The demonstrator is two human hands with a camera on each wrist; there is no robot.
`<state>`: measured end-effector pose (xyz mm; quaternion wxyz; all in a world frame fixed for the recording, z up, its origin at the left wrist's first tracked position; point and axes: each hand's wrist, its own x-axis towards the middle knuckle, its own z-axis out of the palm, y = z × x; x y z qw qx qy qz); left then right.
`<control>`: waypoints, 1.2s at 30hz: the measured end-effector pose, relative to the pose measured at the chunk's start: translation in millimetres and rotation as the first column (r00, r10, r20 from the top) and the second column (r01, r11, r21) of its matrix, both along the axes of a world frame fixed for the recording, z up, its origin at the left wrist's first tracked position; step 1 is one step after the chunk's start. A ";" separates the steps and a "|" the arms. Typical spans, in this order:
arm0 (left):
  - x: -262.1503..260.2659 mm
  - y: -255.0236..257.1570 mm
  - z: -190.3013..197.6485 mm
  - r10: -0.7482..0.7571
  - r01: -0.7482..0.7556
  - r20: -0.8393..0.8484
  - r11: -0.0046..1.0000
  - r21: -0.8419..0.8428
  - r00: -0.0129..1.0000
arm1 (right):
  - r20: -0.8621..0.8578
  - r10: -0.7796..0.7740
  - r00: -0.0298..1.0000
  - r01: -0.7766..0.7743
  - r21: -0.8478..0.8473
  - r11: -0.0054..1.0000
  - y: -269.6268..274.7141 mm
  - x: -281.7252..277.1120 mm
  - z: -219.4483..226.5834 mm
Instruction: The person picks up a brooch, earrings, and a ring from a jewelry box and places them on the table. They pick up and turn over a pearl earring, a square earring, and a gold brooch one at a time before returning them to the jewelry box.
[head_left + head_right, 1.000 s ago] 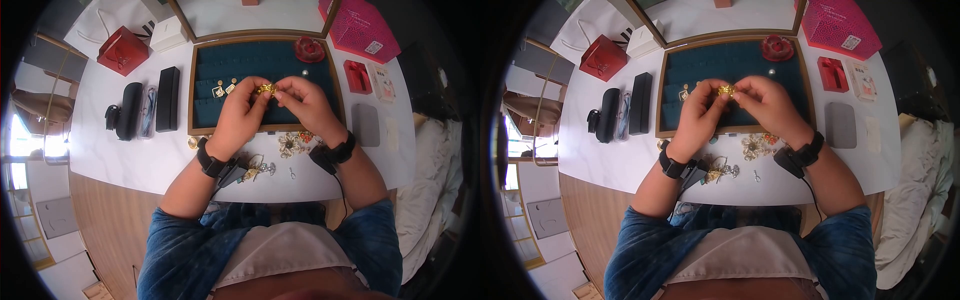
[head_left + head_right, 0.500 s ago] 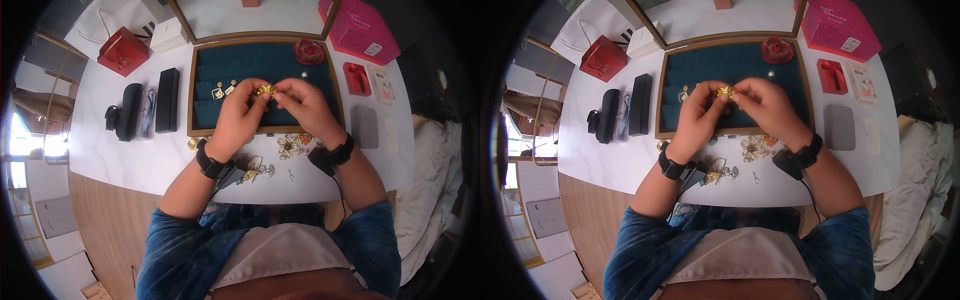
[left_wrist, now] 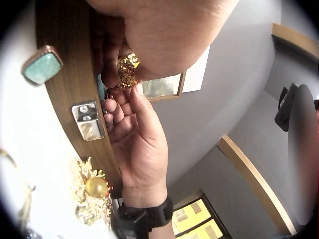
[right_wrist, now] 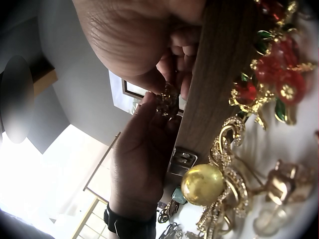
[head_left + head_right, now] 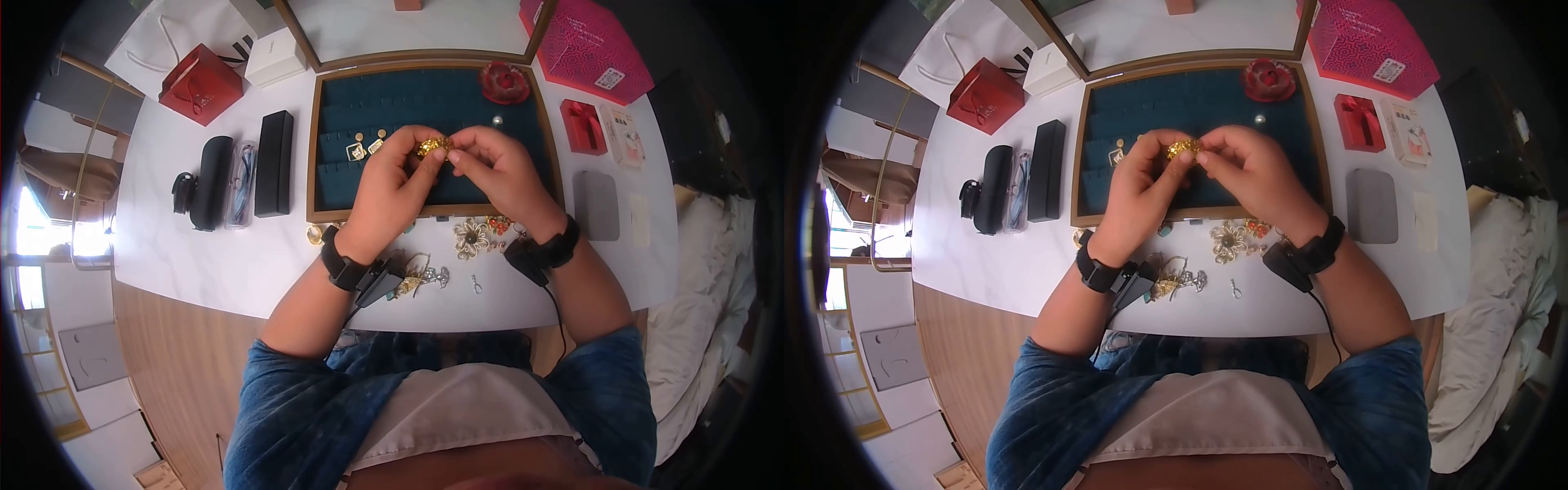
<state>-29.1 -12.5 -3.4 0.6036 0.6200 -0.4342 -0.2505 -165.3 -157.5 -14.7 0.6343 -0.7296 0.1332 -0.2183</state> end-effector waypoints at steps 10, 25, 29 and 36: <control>7.4 -4.2 -9.7 -0.020 0.016 -0.058 0.998 -0.068 0.998 | -0.004 -0.030 1.000 0.030 0.014 0.999 -1.5 0.7 -5.4; 14.5 -10.3 -23.5 0.027 -0.030 -0.090 0.999 -0.032 0.996 | 0.008 -0.067 0.998 0.066 0.045 0.997 -5.9 7.2 -14.4; 12.3 -11.3 -22.7 0.074 -0.075 -0.022 0.996 -0.049 0.997 | 0.021 -0.104 0.994 0.103 0.019 0.994 -4.5 7.3 -11.1; 14.2 -9.3 -17.4 0.017 -0.020 -0.119 0.999 -0.028 0.993 | 0.153 -0.227 0.962 0.236 -0.042 0.971 -3.7 -1.0 -6.1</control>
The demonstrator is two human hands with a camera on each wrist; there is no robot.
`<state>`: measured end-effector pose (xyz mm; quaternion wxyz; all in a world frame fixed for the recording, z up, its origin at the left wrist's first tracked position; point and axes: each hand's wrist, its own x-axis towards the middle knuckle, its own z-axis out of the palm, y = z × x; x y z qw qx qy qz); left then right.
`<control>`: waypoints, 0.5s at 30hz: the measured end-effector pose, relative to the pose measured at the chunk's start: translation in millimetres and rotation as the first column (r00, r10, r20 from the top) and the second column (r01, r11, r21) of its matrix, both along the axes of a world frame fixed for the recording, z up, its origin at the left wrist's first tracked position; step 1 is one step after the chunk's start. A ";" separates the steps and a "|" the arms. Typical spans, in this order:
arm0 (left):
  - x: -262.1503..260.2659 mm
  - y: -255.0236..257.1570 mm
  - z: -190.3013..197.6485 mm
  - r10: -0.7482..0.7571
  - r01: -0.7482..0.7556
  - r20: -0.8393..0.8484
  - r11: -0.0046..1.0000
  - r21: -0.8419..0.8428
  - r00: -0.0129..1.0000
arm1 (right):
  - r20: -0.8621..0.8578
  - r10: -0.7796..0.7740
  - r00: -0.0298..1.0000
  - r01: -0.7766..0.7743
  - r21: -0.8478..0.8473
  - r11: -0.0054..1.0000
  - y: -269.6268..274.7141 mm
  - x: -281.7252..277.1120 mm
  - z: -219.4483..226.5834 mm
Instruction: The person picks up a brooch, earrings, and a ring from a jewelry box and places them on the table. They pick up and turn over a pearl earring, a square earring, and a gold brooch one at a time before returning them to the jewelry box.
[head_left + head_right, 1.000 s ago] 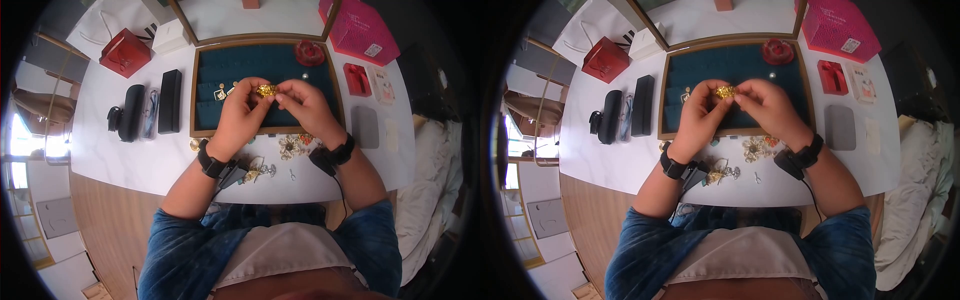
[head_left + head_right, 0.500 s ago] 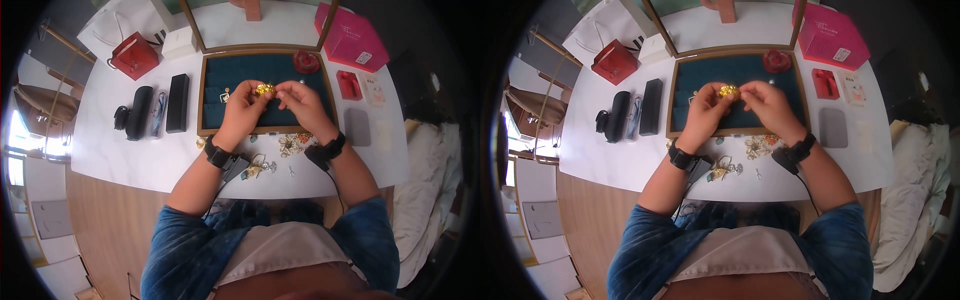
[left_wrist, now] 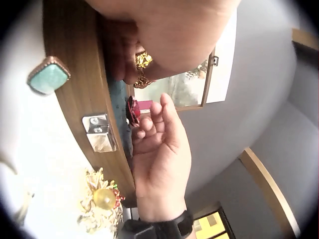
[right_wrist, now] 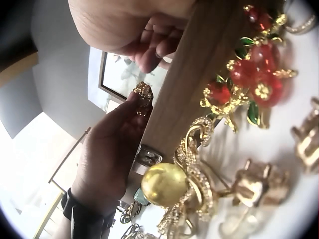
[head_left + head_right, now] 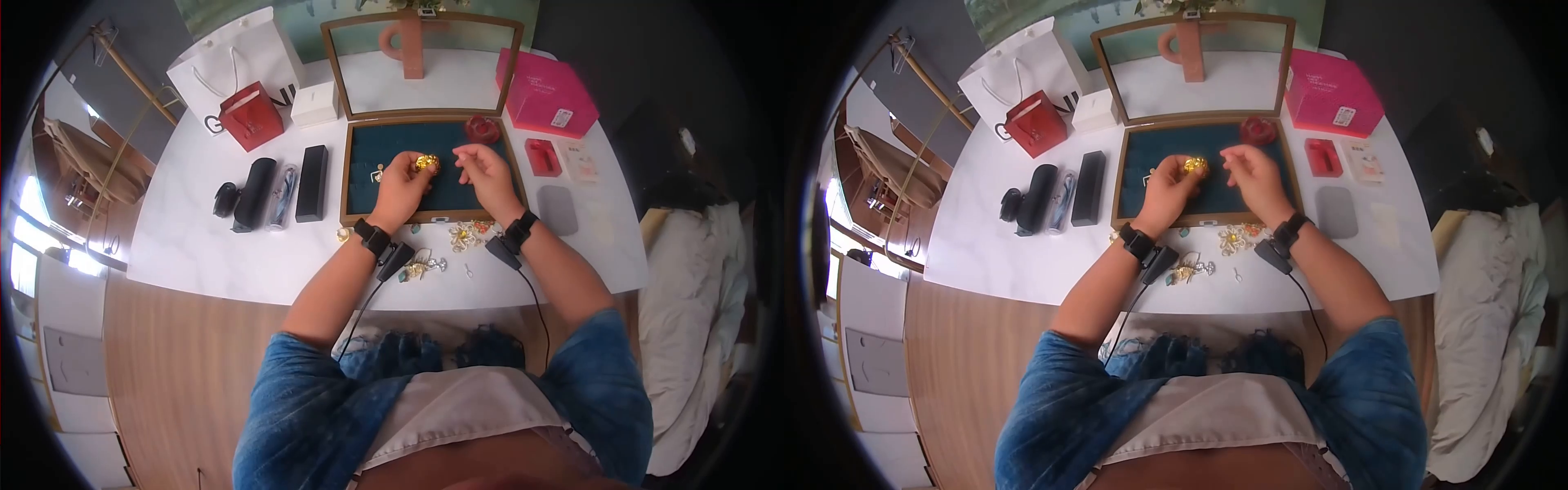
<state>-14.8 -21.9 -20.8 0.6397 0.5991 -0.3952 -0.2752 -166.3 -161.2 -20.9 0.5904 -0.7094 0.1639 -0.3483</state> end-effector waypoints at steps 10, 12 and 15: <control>5.1 1.8 -1.4 -0.030 0.031 0.004 0.999 -0.021 1.000 | -0.118 0.512 0.851 -0.525 -0.153 0.837 123.2 -60.9 59.8; 4.2 0.9 -1.2 -0.031 0.030 -0.004 0.997 -0.068 1.000 | -0.247 0.596 0.764 -0.645 -0.286 0.708 148.7 -68.6 47.8; 3.6 14.0 9.3 -0.050 0.050 0.012 0.997 -0.055 0.999 | -0.358 0.720 0.594 -0.800 -0.363 0.479 175.9 -70.1 26.6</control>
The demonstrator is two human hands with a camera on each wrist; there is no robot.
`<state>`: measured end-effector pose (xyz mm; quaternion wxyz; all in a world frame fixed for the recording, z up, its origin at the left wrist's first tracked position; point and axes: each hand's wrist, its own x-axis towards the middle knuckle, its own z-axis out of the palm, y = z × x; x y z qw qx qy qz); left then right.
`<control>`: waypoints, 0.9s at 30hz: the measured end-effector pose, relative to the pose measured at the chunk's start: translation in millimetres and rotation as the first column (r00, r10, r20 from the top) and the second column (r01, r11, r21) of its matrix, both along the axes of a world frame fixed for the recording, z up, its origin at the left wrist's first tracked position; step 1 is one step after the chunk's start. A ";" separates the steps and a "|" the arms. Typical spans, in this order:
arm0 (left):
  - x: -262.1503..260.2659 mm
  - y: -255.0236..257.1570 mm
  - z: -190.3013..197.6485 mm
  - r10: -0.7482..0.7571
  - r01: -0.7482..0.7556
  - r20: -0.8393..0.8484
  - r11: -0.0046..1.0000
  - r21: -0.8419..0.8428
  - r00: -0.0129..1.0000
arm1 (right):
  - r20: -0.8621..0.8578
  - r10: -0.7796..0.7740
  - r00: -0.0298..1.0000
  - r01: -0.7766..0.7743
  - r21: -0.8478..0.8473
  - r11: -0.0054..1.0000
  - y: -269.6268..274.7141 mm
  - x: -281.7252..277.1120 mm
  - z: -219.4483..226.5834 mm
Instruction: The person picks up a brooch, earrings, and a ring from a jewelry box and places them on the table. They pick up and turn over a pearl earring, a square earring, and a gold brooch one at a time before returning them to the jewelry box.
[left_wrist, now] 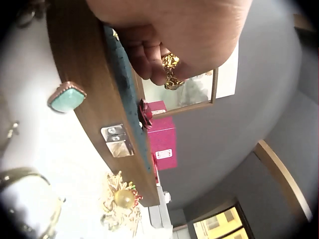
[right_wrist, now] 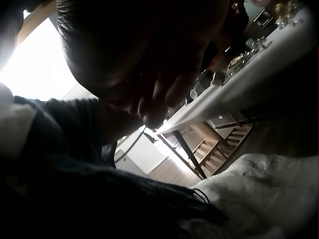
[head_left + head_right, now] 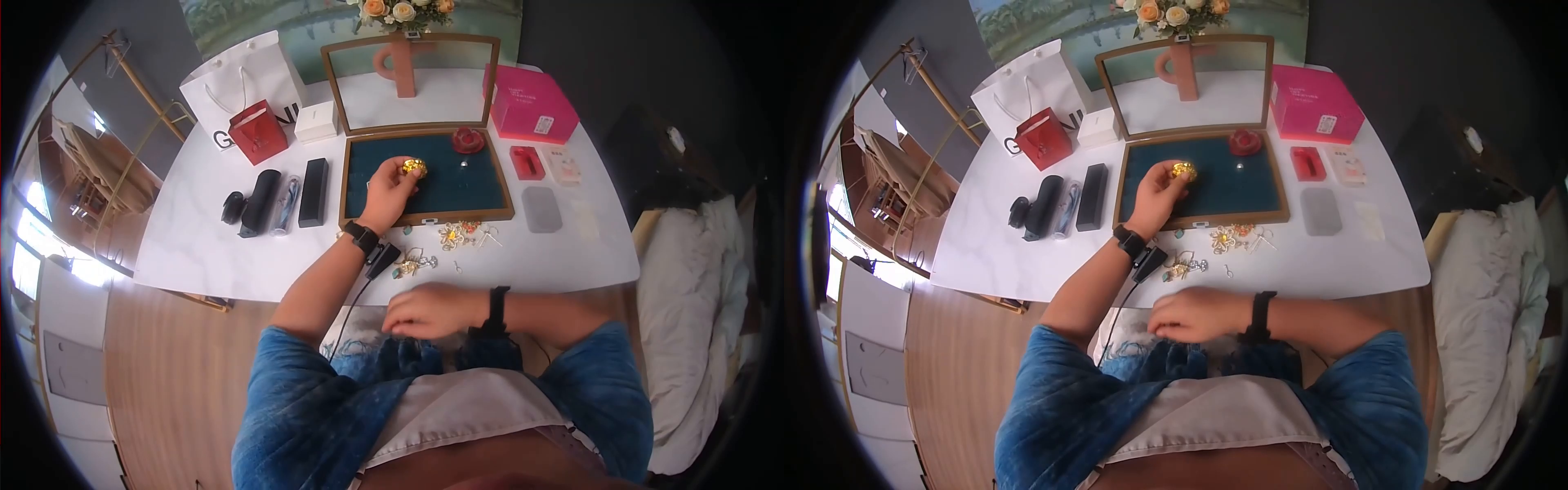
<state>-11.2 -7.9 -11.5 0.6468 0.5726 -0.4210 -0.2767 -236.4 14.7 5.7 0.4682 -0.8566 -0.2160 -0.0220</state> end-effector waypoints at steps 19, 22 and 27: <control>-32.9 146.7 10.1 -0.076 0.090 -0.094 0.982 0.163 0.993 | 0.015 0.233 0.972 -0.203 -0.441 0.874 51.5 42.3 -96.2; -28.0 135.9 21.7 -0.242 0.277 -0.199 0.944 0.177 0.950 | -0.089 0.225 0.970 -0.239 -0.497 0.834 45.9 41.1 -87.3; -17.6 98.6 37.7 -0.521 0.603 -0.341 0.771 0.207 0.783 | -0.041 0.205 0.978 -0.199 -0.481 0.854 44.7 39.3 -104.9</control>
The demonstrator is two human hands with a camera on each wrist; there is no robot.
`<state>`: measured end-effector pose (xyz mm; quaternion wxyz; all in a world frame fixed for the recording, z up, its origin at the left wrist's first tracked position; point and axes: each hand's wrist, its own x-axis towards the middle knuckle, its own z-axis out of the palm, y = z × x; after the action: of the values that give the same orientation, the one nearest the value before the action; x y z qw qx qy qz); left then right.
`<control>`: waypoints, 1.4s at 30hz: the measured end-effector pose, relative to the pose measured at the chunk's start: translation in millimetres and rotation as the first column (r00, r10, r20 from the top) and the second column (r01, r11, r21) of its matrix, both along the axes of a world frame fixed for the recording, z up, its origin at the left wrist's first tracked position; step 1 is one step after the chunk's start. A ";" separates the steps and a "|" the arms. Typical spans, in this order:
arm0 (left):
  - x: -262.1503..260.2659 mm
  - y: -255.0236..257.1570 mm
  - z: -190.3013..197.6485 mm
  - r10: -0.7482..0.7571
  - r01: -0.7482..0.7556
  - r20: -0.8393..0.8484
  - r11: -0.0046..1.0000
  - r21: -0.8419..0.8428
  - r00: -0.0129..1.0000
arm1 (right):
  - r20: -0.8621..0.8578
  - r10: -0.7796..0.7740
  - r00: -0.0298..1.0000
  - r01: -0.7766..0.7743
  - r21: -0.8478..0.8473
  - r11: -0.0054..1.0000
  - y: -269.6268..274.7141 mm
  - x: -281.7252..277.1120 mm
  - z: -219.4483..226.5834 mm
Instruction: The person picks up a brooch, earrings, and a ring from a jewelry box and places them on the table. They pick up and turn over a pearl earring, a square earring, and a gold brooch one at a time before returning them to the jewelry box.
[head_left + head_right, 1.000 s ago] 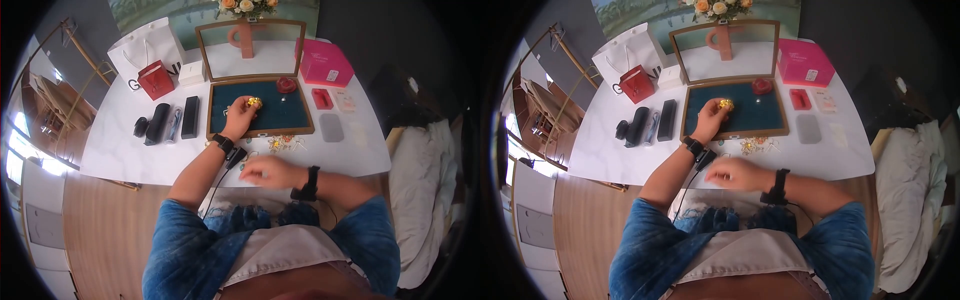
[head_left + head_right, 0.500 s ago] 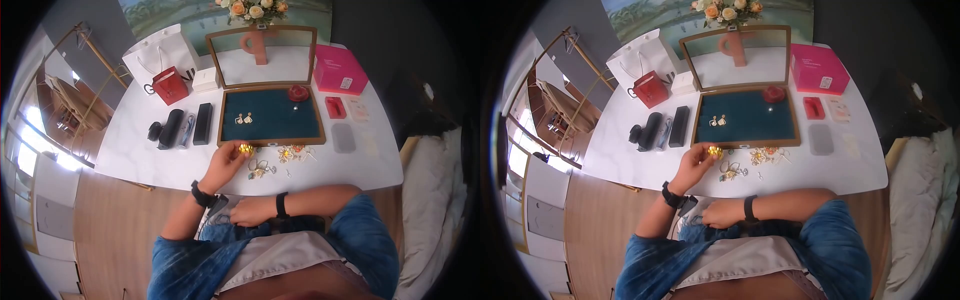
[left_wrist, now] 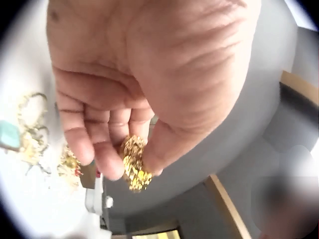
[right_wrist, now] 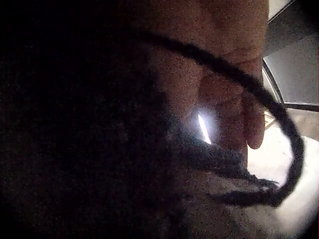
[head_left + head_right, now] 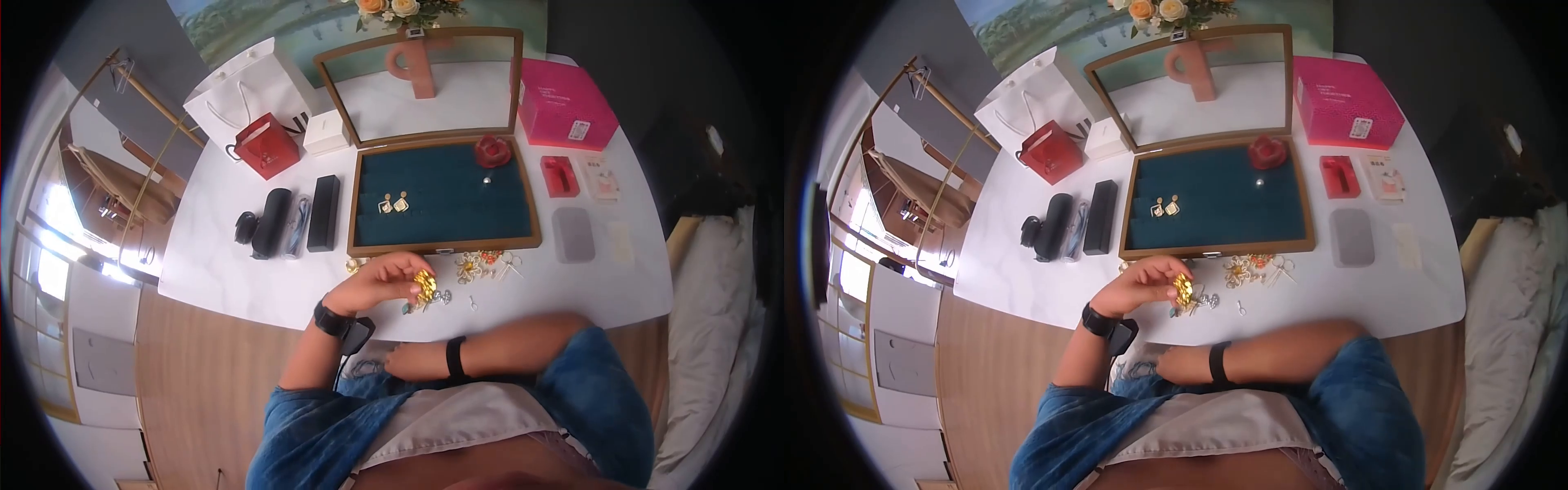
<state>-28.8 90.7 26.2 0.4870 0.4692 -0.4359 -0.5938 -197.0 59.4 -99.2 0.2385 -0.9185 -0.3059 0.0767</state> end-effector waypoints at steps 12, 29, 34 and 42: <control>30.9 -48.0 -45.7 -0.466 0.457 -0.509 0.876 -0.152 0.724 | 0.037 -0.179 0.983 0.180 -0.022 0.983 15.0 -1.8 -30.8; 10.4 -52.0 -32.2 -0.151 0.132 -0.523 0.988 -0.074 0.839 | 0.116 -0.258 0.959 0.267 -0.071 0.961 7.2 -5.8 3.7; 10.5 -56.7 -40.7 -0.061 0.027 -0.553 0.997 -0.069 0.831 | 0.145 -0.236 0.961 0.254 -0.126 0.959 6.0 -6.1 7.6; 6.4 -58.6 -41.7 -0.004 -0.036 -0.561 0.998 -0.060 0.828 | 0.177 -0.198 0.964 0.236 -0.228 0.945 8.7 -7.0 3.6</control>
<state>-22.4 32.2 -15.5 0.6140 0.2611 -0.2898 -0.6862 -204.1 68.1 -95.6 0.1054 -0.9723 -0.2080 0.0170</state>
